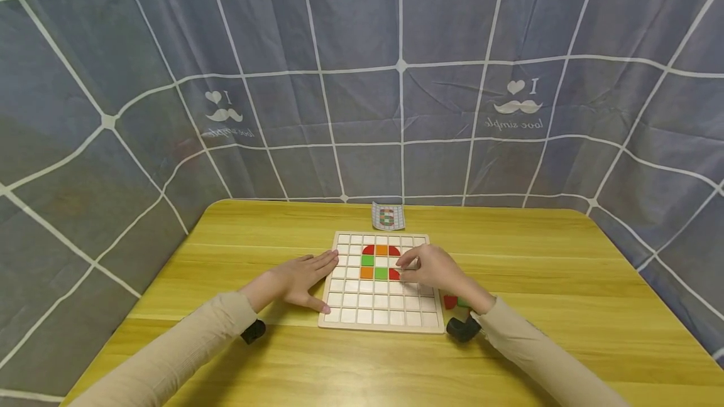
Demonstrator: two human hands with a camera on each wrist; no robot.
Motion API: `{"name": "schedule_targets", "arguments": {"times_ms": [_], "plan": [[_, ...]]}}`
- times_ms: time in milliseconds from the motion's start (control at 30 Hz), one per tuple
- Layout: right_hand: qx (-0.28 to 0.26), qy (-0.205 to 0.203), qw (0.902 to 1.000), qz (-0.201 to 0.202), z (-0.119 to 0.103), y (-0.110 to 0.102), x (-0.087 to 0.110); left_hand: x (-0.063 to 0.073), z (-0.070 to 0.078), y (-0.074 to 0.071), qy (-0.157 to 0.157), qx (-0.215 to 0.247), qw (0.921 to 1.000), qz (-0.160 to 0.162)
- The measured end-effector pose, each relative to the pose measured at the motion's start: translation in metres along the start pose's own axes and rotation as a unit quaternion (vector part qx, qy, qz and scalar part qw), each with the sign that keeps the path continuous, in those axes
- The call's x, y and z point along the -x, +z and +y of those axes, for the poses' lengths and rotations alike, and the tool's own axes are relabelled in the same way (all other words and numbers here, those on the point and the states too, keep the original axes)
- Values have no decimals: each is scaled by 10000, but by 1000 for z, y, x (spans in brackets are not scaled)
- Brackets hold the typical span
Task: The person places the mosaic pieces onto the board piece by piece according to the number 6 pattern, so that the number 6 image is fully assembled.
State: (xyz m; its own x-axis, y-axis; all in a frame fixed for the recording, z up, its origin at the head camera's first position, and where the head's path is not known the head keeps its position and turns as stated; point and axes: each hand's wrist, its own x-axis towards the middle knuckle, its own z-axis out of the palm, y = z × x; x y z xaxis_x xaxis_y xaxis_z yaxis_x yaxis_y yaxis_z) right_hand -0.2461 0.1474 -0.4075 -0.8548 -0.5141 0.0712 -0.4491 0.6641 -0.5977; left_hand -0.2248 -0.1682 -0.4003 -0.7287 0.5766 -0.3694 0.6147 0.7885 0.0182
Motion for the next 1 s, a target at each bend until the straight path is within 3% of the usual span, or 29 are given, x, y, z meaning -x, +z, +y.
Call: {"name": "schedule_targets", "arguments": {"times_ms": [533,900,1000], "plan": [[187,397,9985,325,31,-33,31,-2,0,0,-7,39,10000,-33],[193,320,9986,376,58,-48,56,3,0,-3,342,250,9990,167],[153,282,9988,363,65,-51,62,3,0,-3,306,245,9991,176]]}}
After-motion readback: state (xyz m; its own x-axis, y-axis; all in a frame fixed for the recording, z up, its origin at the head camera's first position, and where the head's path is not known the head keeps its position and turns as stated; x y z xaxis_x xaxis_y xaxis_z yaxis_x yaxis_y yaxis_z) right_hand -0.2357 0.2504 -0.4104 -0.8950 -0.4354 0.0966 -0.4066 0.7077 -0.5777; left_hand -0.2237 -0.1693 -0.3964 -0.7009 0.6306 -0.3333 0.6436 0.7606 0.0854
